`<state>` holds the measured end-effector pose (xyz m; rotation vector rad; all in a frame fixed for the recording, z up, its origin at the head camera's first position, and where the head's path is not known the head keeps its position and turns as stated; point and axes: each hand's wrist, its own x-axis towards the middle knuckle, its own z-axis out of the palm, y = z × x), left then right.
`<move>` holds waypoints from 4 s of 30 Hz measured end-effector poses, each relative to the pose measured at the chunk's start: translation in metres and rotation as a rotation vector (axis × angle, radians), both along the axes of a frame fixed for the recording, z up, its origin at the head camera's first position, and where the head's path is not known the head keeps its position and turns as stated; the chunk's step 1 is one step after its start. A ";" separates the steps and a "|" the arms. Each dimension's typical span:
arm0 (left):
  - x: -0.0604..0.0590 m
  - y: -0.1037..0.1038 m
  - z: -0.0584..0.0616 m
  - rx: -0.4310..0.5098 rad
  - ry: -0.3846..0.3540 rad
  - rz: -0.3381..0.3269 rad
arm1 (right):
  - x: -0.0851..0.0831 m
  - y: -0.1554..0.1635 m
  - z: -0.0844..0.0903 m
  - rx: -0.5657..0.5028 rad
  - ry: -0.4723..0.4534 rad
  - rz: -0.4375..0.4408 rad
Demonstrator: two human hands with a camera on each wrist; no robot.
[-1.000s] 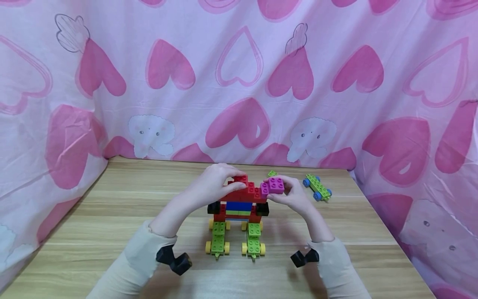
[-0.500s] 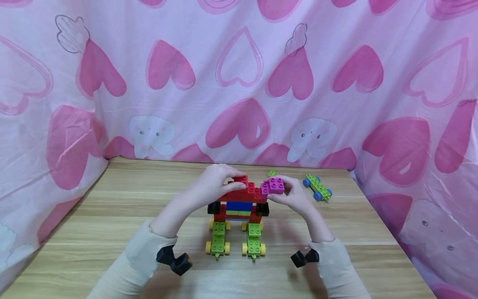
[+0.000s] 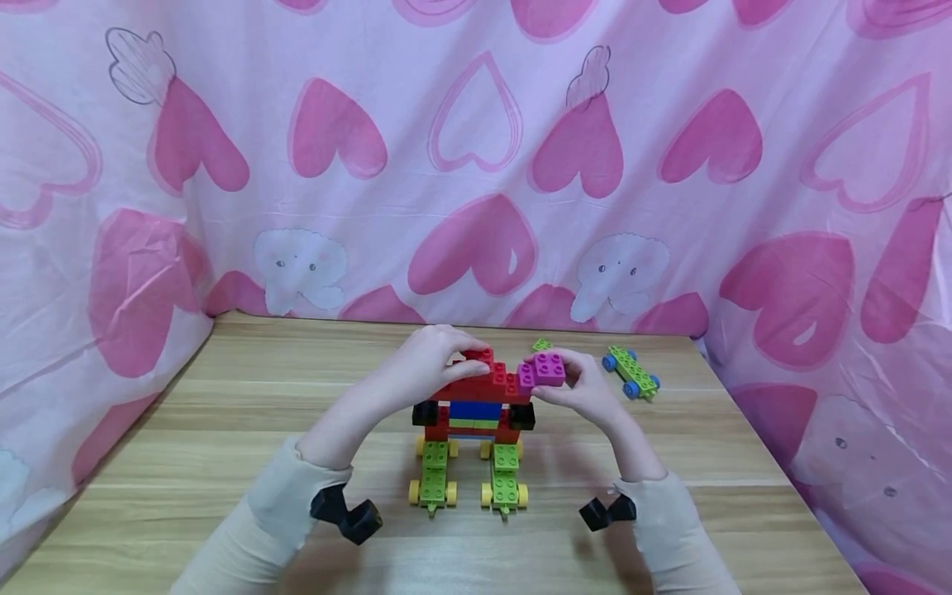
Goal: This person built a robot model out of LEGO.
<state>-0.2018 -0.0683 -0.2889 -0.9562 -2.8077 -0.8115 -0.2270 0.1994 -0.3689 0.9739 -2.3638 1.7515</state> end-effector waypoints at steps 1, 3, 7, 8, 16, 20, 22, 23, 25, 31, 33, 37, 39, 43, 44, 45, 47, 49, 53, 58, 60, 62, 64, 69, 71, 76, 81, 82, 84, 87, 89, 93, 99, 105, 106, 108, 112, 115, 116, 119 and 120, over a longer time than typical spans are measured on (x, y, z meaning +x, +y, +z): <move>0.000 0.000 0.000 0.002 0.000 -0.002 | 0.000 0.000 0.001 0.004 0.008 -0.002; -0.001 0.000 0.000 0.006 0.004 -0.009 | 0.000 0.001 0.004 0.014 0.029 -0.007; -0.001 -0.002 0.000 -0.008 0.016 -0.023 | 0.001 0.001 0.013 0.010 0.084 0.005; -0.001 -0.002 0.000 -0.014 0.018 -0.028 | 0.002 0.000 0.016 0.009 0.097 0.014; 0.001 -0.004 0.001 -0.039 -0.005 -0.033 | 0.004 -0.009 0.048 0.089 0.160 0.014; 0.000 -0.004 0.001 -0.022 0.002 -0.023 | 0.003 -0.019 0.060 0.152 0.168 0.016; 0.001 -0.004 0.002 -0.014 0.009 -0.020 | 0.002 -0.025 0.065 0.186 0.171 0.022; 0.001 -0.004 0.002 -0.011 0.012 -0.020 | 0.002 -0.027 0.067 0.206 0.177 0.024; 0.001 -0.004 0.002 -0.005 0.018 -0.020 | 0.002 -0.033 0.071 0.241 0.190 0.029; 0.000 -0.005 0.001 0.011 0.029 -0.022 | 0.001 -0.046 0.076 0.355 0.220 0.025; 0.000 -0.005 0.000 0.011 0.035 -0.021 | 0.000 -0.048 0.076 0.387 0.213 0.026; 0.000 -0.006 0.000 0.015 0.051 -0.023 | 0.000 -0.052 0.078 0.432 0.192 0.043; 0.001 -0.006 0.000 0.019 0.061 -0.026 | 0.001 -0.052 0.078 0.448 0.193 0.055; 0.001 -0.008 0.000 0.017 0.071 -0.019 | 0.001 -0.053 0.079 0.462 0.199 0.062; 0.001 -0.008 0.000 0.013 0.071 -0.015 | 0.001 -0.053 0.079 0.465 0.200 0.060; 0.001 -0.010 0.001 0.011 0.067 -0.011 | 0.001 -0.053 0.079 0.468 0.200 0.059; 0.000 -0.012 0.001 0.008 0.055 -0.005 | 0.000 -0.054 0.078 0.476 0.198 0.055; 0.000 -0.015 0.002 0.012 0.043 -0.010 | 0.000 -0.054 0.078 0.481 0.195 0.053; -0.001 -0.018 0.003 0.022 0.011 -0.036 | 0.000 -0.054 0.079 0.486 0.191 0.053; -0.001 -0.020 0.003 0.028 -0.011 -0.051 | 0.001 -0.055 0.080 0.500 0.193 0.045; -0.001 -0.020 0.003 0.031 -0.013 -0.049 | 0.001 -0.055 0.081 0.502 0.190 0.041; -0.002 -0.020 0.003 0.033 -0.013 -0.047 | 0.001 -0.056 0.082 0.500 0.184 0.038; -0.002 -0.019 0.002 0.036 -0.012 -0.047 | 0.002 -0.056 0.082 0.497 0.176 0.035; -0.003 -0.018 -0.001 0.042 -0.015 -0.056 | 0.001 -0.055 0.081 0.491 0.152 0.024; -0.003 -0.018 -0.001 0.044 -0.016 -0.058 | 0.001 -0.055 0.080 0.491 0.148 0.020; -0.002 -0.017 0.000 0.047 -0.017 -0.051 | 0.001 -0.054 0.079 0.492 0.169 0.027; -0.001 -0.016 0.000 0.040 -0.008 -0.040 | 0.001 -0.053 0.079 0.493 0.189 0.038; -0.001 -0.016 -0.001 0.039 -0.004 -0.040 | 0.001 -0.053 0.080 0.493 0.188 0.038; -0.001 -0.016 -0.001 0.040 0.004 -0.042 | 0.002 -0.053 0.080 0.492 0.186 0.042; -0.001 -0.016 -0.003 0.048 0.009 -0.047 | 0.001 -0.053 0.081 0.492 0.174 0.048; -0.001 -0.016 -0.003 0.052 0.011 -0.049 | 0.001 -0.053 0.081 0.497 0.173 0.049; -0.001 -0.016 -0.004 0.054 0.015 -0.053 | 0.001 -0.054 0.082 0.497 0.170 0.049; -0.002 -0.018 -0.002 0.040 0.000 -0.062 | 0.001 -0.055 0.081 0.499 0.153 0.040; -0.005 -0.020 -0.002 0.020 -0.021 -0.074 | 0.001 -0.055 0.081 0.503 0.152 0.048; -0.005 -0.021 -0.002 0.017 -0.024 -0.076 | 0.001 -0.055 0.081 0.503 0.150 0.049; -0.005 -0.021 -0.002 0.011 -0.027 -0.075 | 0.001 -0.055 0.082 0.510 0.146 0.051; -0.004 -0.020 -0.001 0.001 -0.031 -0.060 | 0.002 -0.056 0.083 0.531 0.146 0.056; -0.004 -0.020 -0.001 -0.001 -0.038 -0.052 | 0.003 -0.056 0.085 0.543 0.149 0.055; -0.004 -0.020 -0.001 0.002 -0.042 -0.051 | 0.003 -0.056 0.085 0.545 0.150 0.054; -0.004 -0.020 -0.002 0.003 -0.038 -0.055 | 0.003 -0.056 0.086 0.546 0.156 0.057; -0.004 -0.019 -0.002 0.003 -0.039 -0.053 | 0.004 -0.057 0.086 0.544 0.158 0.058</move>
